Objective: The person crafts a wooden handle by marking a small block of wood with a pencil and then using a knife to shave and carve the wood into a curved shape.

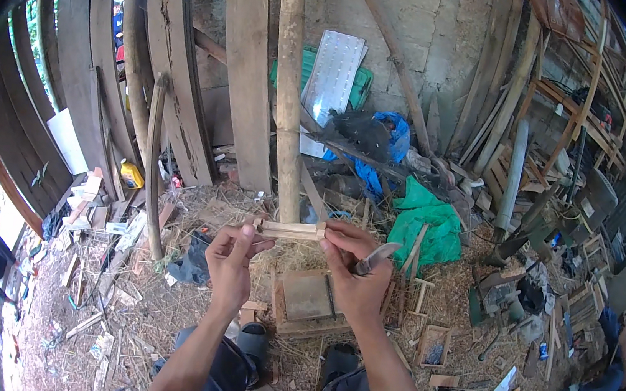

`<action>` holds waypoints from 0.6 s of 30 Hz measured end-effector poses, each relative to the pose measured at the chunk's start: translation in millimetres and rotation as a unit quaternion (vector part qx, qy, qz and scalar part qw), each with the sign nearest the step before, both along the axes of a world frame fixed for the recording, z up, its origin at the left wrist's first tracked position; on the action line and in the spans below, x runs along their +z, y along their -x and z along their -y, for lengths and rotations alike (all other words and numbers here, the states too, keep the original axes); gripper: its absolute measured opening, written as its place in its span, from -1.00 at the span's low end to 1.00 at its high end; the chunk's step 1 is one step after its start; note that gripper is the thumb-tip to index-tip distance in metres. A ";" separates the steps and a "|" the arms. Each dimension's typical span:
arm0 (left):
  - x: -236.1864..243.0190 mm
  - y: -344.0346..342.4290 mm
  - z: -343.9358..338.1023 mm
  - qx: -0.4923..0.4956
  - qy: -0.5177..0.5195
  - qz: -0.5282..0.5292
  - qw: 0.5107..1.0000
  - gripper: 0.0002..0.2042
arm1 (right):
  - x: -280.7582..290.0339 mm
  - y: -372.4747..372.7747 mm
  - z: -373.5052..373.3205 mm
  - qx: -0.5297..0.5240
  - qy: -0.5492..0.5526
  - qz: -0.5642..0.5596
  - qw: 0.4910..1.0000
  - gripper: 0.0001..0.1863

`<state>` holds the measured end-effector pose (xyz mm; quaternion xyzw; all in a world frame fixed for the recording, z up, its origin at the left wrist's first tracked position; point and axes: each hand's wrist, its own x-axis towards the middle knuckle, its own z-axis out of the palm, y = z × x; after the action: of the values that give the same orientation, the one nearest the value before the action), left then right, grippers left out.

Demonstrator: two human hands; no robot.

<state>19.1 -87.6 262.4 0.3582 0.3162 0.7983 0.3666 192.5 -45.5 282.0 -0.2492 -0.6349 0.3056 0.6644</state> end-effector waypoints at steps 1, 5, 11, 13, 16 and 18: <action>-1.1 0.1 -1.8 0.000 0.000 0.001 1.000 -0.91 | -2.2 -0.6 -0.5 -0.009 -0.021 0.028 0.999 -0.85; -0.6 -0.5 -5.7 0.032 0.030 0.033 0.998 -0.87 | -1.0 0.4 0.4 -0.007 -0.063 0.084 0.994 -0.87; -3.7 2.4 -5.7 0.061 0.004 0.029 0.998 -0.88 | -2.9 9.8 8.0 -0.010 0.014 0.044 0.999 -0.85; -4.4 3.2 -5.6 0.055 -0.011 0.030 0.998 -0.89 | 5.7 10.0 16.9 -0.011 0.080 0.046 0.996 -0.85; -2.9 1.3 -4.7 0.070 -0.040 0.006 0.997 -0.87 | 10.5 8.1 18.9 0.003 0.165 0.018 0.986 -0.86; -0.5 -1.9 -4.0 0.053 -0.072 -0.010 0.996 -0.88 | 11.9 2.1 17.3 0.015 0.184 -0.010 0.983 -0.87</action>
<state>21.1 -83.7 261.9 0.3744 0.2796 0.8337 0.2942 190.4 -62.8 293.9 -0.3550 -0.5647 0.4295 0.6088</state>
